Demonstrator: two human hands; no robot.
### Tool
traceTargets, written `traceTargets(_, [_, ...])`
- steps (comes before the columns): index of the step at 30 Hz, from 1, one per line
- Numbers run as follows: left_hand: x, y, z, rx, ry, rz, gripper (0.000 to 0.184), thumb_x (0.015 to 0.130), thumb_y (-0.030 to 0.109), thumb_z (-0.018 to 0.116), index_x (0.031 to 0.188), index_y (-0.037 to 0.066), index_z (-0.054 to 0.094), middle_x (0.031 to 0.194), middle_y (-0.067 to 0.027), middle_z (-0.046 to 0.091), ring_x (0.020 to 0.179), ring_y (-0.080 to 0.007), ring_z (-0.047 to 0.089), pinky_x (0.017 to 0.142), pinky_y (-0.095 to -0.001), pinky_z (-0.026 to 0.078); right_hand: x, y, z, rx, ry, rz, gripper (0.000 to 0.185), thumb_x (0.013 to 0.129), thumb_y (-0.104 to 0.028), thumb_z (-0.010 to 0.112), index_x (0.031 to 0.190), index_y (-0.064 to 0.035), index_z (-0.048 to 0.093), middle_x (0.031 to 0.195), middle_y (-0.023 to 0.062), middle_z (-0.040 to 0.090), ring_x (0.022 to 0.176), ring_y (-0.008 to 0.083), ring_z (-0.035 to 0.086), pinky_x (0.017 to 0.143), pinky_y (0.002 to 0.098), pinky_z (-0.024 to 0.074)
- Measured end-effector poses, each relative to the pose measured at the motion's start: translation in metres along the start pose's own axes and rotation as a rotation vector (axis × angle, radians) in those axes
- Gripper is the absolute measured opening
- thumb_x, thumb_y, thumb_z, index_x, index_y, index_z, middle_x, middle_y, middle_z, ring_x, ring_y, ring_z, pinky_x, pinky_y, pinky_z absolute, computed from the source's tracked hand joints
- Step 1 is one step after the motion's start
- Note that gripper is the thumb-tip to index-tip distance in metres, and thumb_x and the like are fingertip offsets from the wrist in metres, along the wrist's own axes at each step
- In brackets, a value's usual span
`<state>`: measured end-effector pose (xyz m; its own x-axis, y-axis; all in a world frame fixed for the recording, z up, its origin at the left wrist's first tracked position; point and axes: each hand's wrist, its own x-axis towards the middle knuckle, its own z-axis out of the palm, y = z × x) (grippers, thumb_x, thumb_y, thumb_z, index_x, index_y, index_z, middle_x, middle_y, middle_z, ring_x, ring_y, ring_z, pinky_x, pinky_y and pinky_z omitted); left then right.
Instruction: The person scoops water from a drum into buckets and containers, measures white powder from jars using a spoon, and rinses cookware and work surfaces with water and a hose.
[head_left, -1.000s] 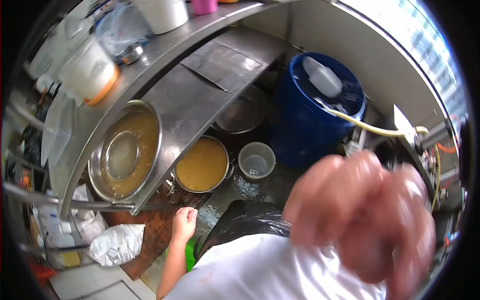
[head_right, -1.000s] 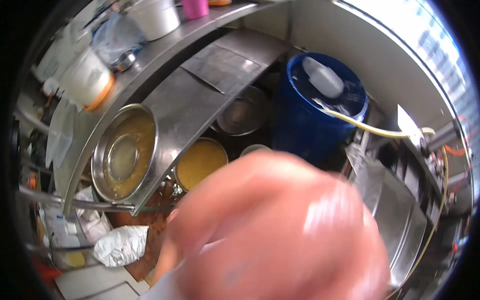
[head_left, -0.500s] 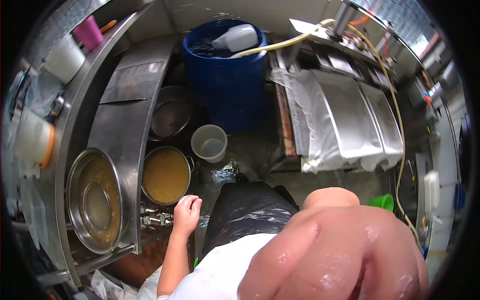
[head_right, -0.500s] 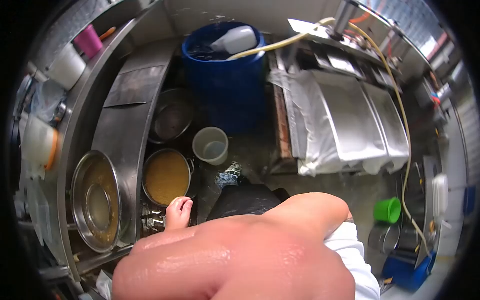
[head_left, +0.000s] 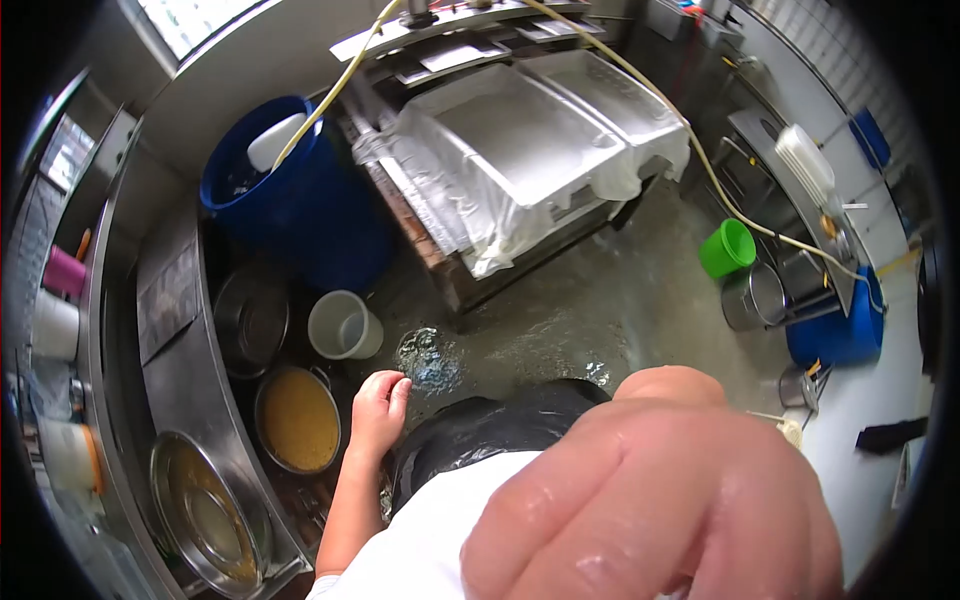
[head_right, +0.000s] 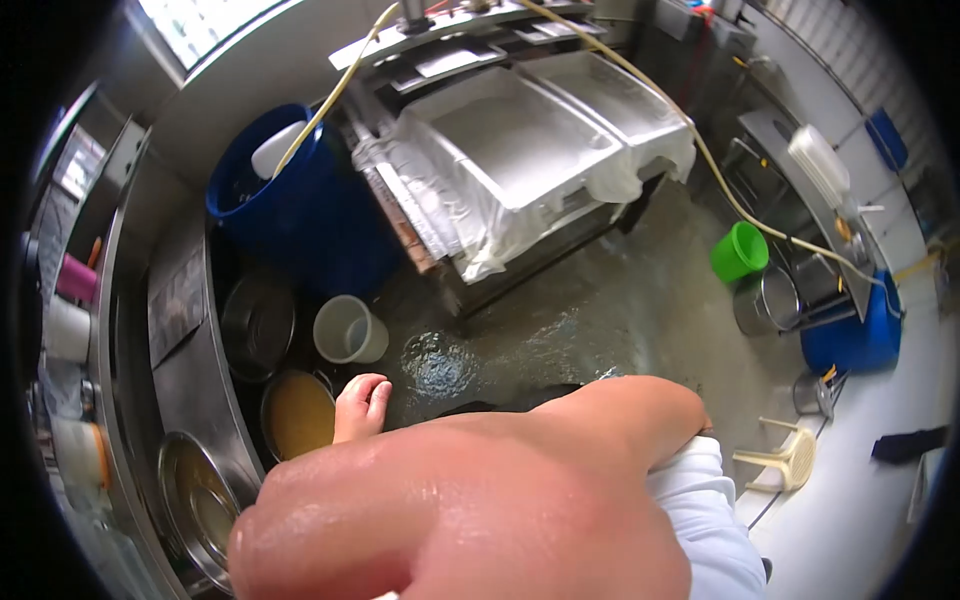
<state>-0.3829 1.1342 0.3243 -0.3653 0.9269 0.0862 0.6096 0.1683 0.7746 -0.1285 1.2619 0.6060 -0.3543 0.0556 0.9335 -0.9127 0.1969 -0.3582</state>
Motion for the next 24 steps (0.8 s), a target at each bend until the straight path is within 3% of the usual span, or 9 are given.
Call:
traceTargets(6, [0.023,0.062,0.079,0.079,-0.152,0.116,0.016,0.095,0.015,0.072,0.100,-0.001,0.072,0.097,-0.0173,0.072,0.089,-0.0337,0.070,0.081,-0.0406,0.056,-0.046,-0.107,-0.048,-0.168,0.074,-0.003,0.014,0.101,-0.015,0.060,0.109,-0.0034,0.065,0.098,0.0156,0.069,0.082,0.0303,0.069,0.074,0.0402,0.0573])
traceTargets(15, [0.061,0.244,0.255,0.070,-0.459,0.344,0.019,0.097,0.017,0.069,0.102,-0.002,0.071,0.102,-0.0192,0.071,0.093,-0.0368,0.070,0.081,-0.0420,0.057,-0.136,-0.292,-0.116,-0.472,0.246,0.013,0.012,0.100,-0.012,0.061,0.104,-0.0026,0.066,0.097,0.0146,0.070,0.084,0.0309,0.070,0.074,0.0399,0.0576])
traceTargets(24, [0.100,0.349,0.402,0.046,-0.669,0.467,0.022,0.098,0.018,0.069,0.103,-0.002,0.071,0.101,-0.0200,0.071,0.093,-0.0383,0.070,0.081,-0.0435,0.056,-0.190,-0.400,-0.177,-0.745,0.360,0.102,0.009,0.098,-0.010,0.063,0.100,-0.0019,0.067,0.096,0.0135,0.070,0.085,0.0314,0.070,0.075,0.0397,0.0579])
